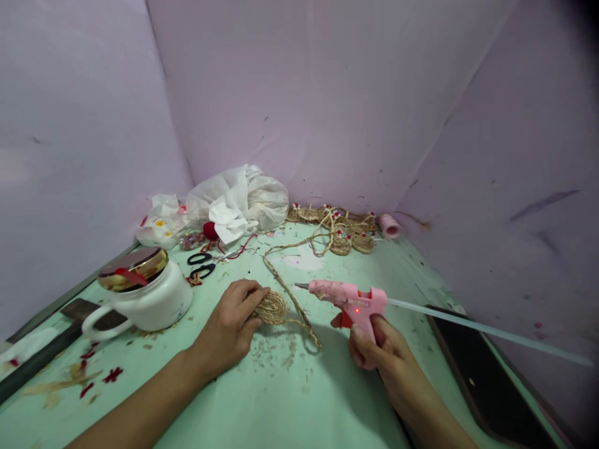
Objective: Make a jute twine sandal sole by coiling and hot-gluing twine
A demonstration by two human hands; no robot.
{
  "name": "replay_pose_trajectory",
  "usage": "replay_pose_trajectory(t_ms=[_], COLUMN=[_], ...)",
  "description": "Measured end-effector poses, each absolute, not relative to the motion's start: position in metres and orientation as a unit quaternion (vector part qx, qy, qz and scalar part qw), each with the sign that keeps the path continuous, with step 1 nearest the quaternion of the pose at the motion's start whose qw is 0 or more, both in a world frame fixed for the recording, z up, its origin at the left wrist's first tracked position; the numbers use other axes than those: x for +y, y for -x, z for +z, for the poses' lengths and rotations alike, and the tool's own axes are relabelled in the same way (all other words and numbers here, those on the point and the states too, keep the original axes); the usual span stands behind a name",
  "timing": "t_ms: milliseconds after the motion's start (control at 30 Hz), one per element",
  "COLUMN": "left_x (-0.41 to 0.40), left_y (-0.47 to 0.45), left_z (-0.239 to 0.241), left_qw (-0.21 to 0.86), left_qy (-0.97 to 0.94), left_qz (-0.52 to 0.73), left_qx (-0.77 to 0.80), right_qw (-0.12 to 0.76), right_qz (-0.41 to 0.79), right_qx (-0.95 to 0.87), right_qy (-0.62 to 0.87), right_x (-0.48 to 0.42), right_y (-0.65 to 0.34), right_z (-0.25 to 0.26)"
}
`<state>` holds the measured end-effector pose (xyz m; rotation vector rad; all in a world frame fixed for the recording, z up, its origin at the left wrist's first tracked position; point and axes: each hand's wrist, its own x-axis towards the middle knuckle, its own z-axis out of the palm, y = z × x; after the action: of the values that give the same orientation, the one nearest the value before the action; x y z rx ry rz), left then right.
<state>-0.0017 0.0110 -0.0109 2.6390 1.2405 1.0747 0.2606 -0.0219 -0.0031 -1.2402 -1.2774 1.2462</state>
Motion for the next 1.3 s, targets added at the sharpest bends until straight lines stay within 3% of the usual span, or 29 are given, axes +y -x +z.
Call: replay_pose_trajectory(t_ms=[1300], left_x=[0.0113], left_y=[0.0020], left_z=[-0.0058], left_qw=[-0.048], left_qy=[-0.883], left_qz=[0.310], left_qx=[0.349], right_qw=[0.416], right_qz=[0.487], right_qx=[-0.578], right_qy=[0.505], right_x=[-0.0211], right_y=[-0.2667], right_z=[-0.0003])
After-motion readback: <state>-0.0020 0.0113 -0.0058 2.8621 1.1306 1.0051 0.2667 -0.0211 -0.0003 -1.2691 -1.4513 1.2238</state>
